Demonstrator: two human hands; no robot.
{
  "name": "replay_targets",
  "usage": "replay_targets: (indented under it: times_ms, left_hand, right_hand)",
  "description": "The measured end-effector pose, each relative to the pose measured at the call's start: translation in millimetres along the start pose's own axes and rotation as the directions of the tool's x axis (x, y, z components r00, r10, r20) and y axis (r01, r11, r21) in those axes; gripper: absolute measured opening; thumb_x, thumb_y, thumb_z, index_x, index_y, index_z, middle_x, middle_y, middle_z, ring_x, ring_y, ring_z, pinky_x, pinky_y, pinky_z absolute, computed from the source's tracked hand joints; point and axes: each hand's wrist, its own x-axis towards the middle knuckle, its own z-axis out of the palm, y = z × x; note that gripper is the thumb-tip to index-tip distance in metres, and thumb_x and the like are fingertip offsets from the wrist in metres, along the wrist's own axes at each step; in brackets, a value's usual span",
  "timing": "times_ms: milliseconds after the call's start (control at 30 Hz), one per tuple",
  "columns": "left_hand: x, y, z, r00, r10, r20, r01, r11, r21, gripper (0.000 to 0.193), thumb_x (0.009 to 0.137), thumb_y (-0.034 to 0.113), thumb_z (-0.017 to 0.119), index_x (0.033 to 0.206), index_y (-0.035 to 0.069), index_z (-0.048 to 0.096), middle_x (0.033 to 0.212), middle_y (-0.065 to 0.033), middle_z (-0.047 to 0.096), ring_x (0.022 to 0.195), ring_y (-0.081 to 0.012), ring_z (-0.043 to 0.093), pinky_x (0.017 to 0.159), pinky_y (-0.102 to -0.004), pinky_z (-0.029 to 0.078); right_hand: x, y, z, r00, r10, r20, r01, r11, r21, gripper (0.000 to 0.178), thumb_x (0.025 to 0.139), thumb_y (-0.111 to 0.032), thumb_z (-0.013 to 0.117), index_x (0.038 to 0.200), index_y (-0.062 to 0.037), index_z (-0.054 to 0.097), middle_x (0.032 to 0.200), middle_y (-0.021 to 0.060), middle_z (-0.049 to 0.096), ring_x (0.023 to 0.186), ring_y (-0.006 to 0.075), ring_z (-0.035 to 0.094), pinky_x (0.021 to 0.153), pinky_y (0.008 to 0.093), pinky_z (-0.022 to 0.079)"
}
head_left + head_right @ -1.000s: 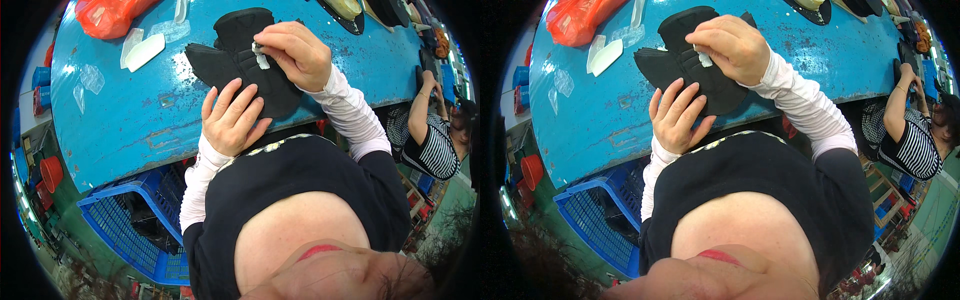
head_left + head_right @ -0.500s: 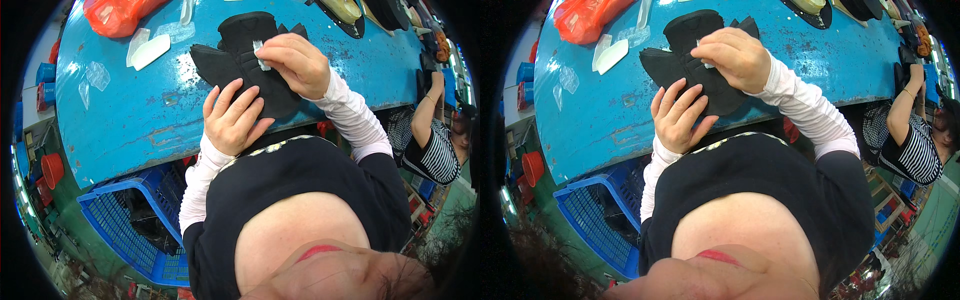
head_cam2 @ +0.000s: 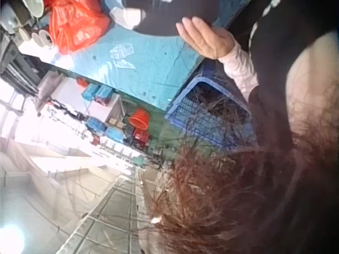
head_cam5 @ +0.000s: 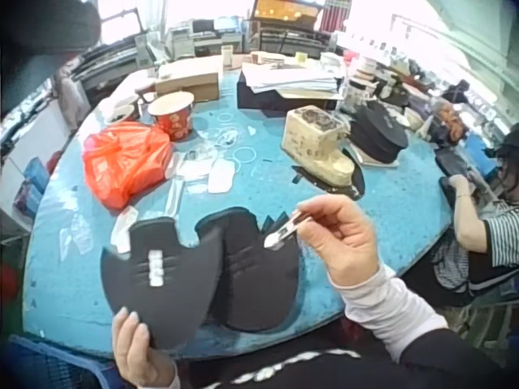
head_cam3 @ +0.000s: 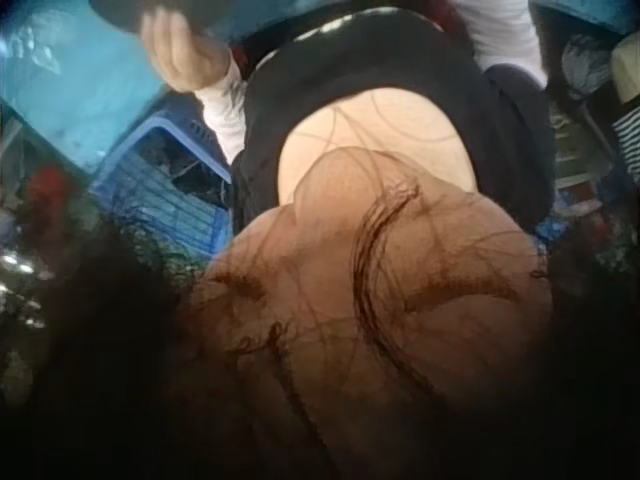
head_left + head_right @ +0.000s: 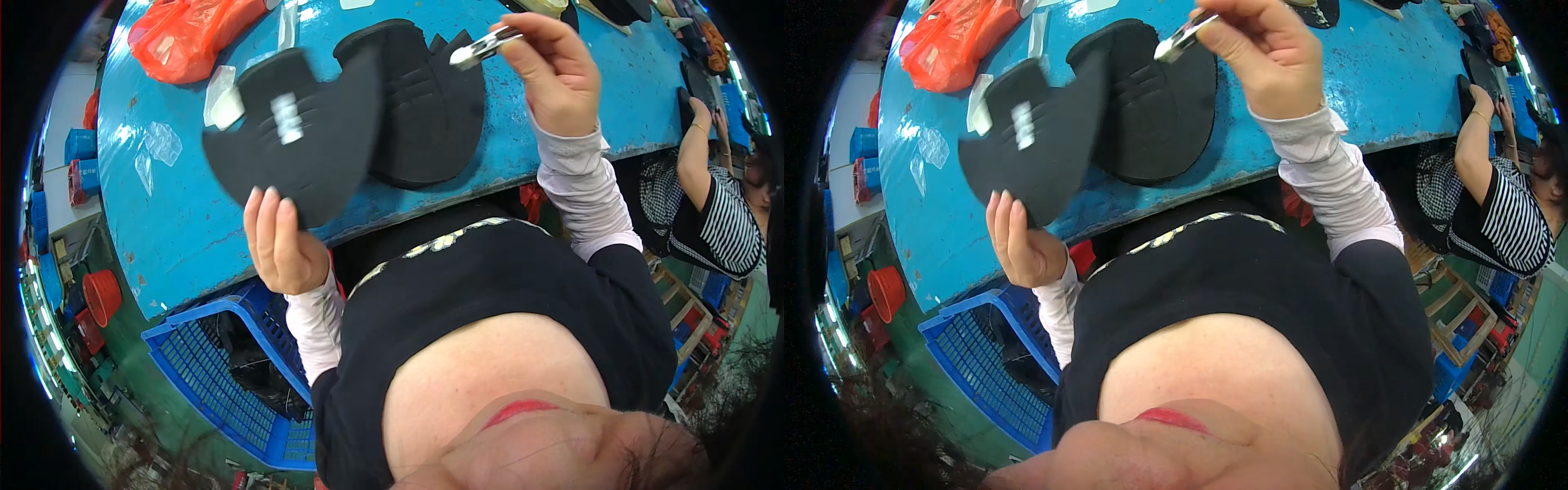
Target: The person applies adhesive onto shoe pieces using a small metal tool and stacks them. The person then bundles the stack of shoe pieces with a rubber band and applies adhesive onto additional shoe pieces.
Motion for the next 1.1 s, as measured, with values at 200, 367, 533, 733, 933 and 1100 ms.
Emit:
replay_targets:
  times_ms: [200,367,533,733,933,1100]
  left_hand:
    - [-24.0,3.2,-25.9,0.909,-0.243,0.34,0.162,0.955,0.249,0.045,0.067,-0.009,0.055,0.108,-0.002,0.073,0.119,-0.0174,0.071,0.116,-0.0403,0.062,0.099,-0.0458,0.05]
    - [28.2,29.5,10.0,0.863,0.086,0.497,0.04,0.971,-0.237,0.034,0.076,0.008,0.078,0.11,0.004,0.075,0.125,-0.0125,0.07,0.118,-0.0333,0.063,0.102,-0.042,0.046]
    - [31.4,33.8,47.3,0.807,0.203,0.555,-0.027,0.951,-0.308,0.041,0.073,0.029,0.085,0.103,0.004,0.073,0.118,-0.0103,0.071,0.115,-0.0318,0.065,0.097,-0.0425,0.049]
    - [27.0,32.2,49.5,0.821,0.196,0.536,-0.015,0.946,-0.324,0.038,0.074,0.03,0.084,0.101,0.004,0.074,0.116,-0.0099,0.072,0.115,-0.0317,0.066,0.097,-0.0445,0.049]
    - [24.7,32.3,51.0,0.827,0.187,0.531,-0.005,0.945,-0.327,0.037,0.075,0.03,0.084,0.1,0.004,0.074,0.116,-0.0095,0.072,0.115,-0.0316,0.066,0.098,-0.0446,0.049]
    - [24.7,31.9,51.8,0.831,0.182,0.526,0.004,0.943,-0.333,0.037,0.076,0.031,0.083,0.099,0.004,0.074,0.116,-0.0091,0.072,0.114,-0.0314,0.066,0.097,-0.044,0.049]
  right_hand:
    - [-6.6,11.2,29.1,0.973,0.044,0.225,0.047,0.922,-0.385,0.022,0.094,-0.001,0.07,0.116,-0.0033,0.071,0.104,0.007,0.073,0.094,0.0144,0.071,0.084,0.0248,0.057]
    - [3.0,10.9,35.5,0.91,-0.121,0.396,0.336,0.776,-0.534,0.024,0.089,0.001,0.073,0.113,-0.0039,0.073,0.102,0.0096,0.074,0.088,0.0207,0.072,0.077,0.0276,0.057]
    - [2.9,4.9,36.3,0.857,-0.09,0.507,0.384,0.768,-0.513,0.027,0.088,0.006,0.072,0.114,-0.0002,0.07,0.107,0.0133,0.071,0.095,0.0242,0.069,0.081,0.0292,0.055]
    - [0.6,7.1,39.0,0.847,-0.08,0.525,0.383,0.776,-0.5,0.026,0.086,0.005,0.073,0.111,-0.0002,0.071,0.104,0.0132,0.071,0.094,0.027,0.069,0.08,0.0309,0.055]
    - [-0.5,17.6,46.6,0.855,-0.126,0.503,0.421,0.734,-0.533,0.026,0.082,0.003,0.076,0.107,-0.004,0.071,0.103,0.0111,0.072,0.094,0.0299,0.069,0.083,0.0358,0.056]
    - [10.3,30.5,51.1,0.863,-0.207,0.461,0.461,0.695,-0.551,0.026,0.081,0.003,0.077,0.105,-0.0031,0.07,0.102,0.0106,0.072,0.094,0.0292,0.069,0.082,0.0348,0.057]
